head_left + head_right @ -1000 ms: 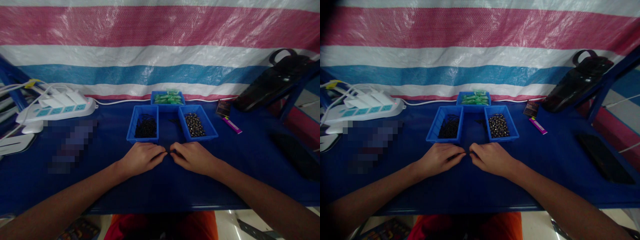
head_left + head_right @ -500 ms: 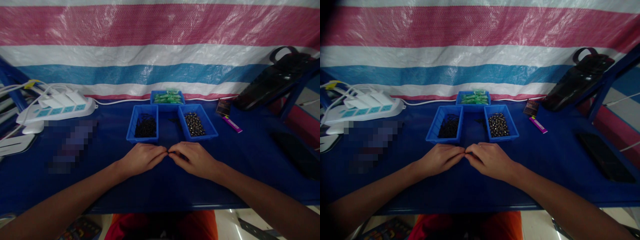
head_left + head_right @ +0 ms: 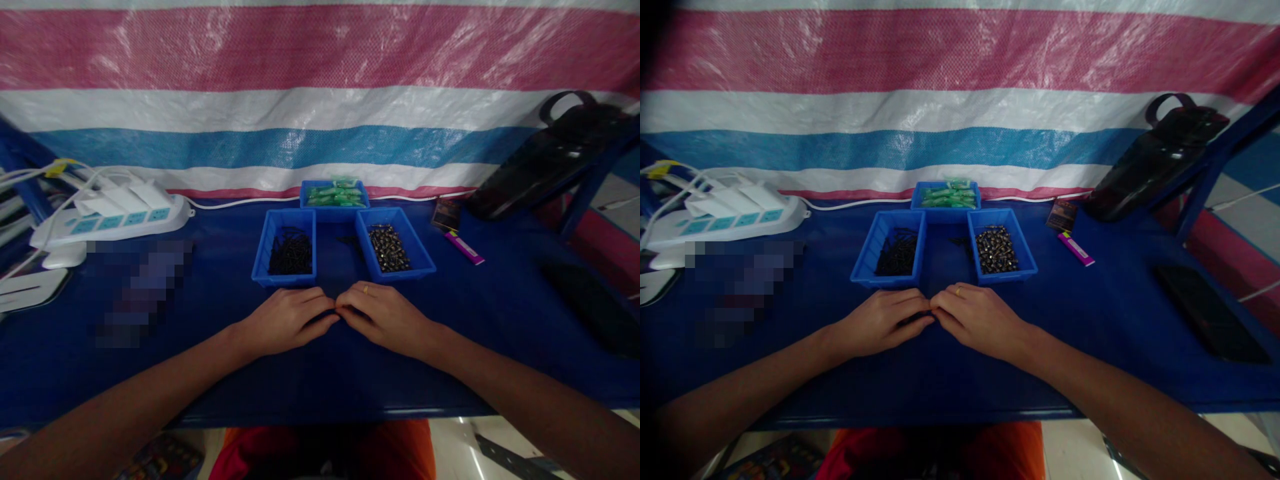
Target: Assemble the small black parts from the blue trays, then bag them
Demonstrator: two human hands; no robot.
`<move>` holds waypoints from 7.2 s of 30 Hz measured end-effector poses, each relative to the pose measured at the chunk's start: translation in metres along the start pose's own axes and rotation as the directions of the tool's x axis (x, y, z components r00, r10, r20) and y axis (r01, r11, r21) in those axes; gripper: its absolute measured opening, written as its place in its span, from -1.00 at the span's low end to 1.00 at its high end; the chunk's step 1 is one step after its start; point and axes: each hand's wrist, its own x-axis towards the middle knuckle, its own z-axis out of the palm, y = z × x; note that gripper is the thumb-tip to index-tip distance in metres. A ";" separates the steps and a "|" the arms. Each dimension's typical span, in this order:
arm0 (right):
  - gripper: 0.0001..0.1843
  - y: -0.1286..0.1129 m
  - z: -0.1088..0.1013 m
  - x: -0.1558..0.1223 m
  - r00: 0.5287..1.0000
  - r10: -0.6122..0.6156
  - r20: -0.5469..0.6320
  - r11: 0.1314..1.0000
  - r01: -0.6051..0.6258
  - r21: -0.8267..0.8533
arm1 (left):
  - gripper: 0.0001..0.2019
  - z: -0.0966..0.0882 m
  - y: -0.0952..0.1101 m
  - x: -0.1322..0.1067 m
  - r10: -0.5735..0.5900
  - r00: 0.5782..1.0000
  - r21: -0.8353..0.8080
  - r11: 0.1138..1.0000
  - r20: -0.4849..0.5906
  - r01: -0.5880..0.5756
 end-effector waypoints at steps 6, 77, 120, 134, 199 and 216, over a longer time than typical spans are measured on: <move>-0.80 -0.001 -0.001 -0.001 0.998 -0.057 0.038 0.997 0.055 0.050 | -0.74 0.000 -0.002 0.000 -0.010 1.000 -0.009 1.000 0.000 0.010; -0.73 0.001 -0.007 -0.002 0.994 -0.062 0.089 0.877 0.097 -0.471 | -0.85 0.006 -0.005 0.001 -0.069 0.996 0.012 0.997 -0.052 0.070; -0.73 0.001 -0.004 0.000 0.997 -0.060 0.043 0.970 0.069 -0.234 | -0.84 0.007 0.000 0.000 -0.006 1.000 0.039 0.999 -0.012 0.007; -0.80 0.006 -0.001 0.002 0.980 0.039 0.195 0.977 0.003 -0.214 | -0.83 0.003 0.000 -0.001 -0.030 0.987 -0.059 0.998 -0.159 0.021; -0.67 -0.001 -0.006 -0.001 0.995 -0.048 0.091 0.962 0.070 -0.265 | -0.82 0.001 0.002 0.000 0.035 0.999 0.082 0.996 0.009 -0.035; -0.71 0.003 -0.002 0.003 0.974 0.066 0.217 0.991 -0.038 -0.132 | -0.83 -0.001 0.000 -0.003 0.066 0.981 -0.072 0.994 -0.180 -0.080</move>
